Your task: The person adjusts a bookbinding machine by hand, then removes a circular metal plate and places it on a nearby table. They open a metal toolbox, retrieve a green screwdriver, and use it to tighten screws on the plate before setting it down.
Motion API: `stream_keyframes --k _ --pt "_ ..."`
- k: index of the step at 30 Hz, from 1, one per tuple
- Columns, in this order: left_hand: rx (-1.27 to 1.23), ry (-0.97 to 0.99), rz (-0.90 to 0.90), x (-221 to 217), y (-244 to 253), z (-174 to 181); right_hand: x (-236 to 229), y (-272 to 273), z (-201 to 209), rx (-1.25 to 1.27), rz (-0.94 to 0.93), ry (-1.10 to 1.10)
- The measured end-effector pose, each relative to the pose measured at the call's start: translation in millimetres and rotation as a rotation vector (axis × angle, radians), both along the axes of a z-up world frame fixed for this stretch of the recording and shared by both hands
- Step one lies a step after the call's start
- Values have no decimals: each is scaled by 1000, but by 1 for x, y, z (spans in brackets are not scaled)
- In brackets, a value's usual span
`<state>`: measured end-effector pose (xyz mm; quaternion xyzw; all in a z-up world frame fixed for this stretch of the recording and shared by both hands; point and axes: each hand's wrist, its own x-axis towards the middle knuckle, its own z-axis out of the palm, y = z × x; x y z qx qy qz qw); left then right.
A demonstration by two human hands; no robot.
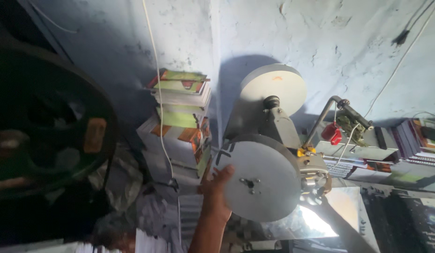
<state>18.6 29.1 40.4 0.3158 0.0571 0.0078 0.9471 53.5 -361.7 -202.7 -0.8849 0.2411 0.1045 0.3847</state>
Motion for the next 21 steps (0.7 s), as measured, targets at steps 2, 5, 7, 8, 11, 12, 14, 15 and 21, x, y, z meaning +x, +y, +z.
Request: stream_keyframes --k 2,5,7,8,11,12,14,15,21 --pt "11 20 -48 5 4 6 -3 13 -10 -113 82 29" --pt "37 116 -88 12 9 9 -13 27 -19 -317 208 32" --pt "72 104 -86 17 12 10 -19 37 -23 -596 432 -23" --pt "133 120 -91 19 17 10 -21 44 -25 -886 624 -86" --pt "268 125 -158 23 19 11 -39 47 -24 -1202 727 -15" --pt "294 97 -202 24 21 13 -45 49 -23 -1144 695 171" --pt "409 36 -236 28 27 20 -42 53 -19 -742 326 103" --pt "493 8 -234 26 29 23 -40 54 -17 -619 201 105" --pt "521 -198 -322 34 29 40 -40 38 -28 -323 69 31"
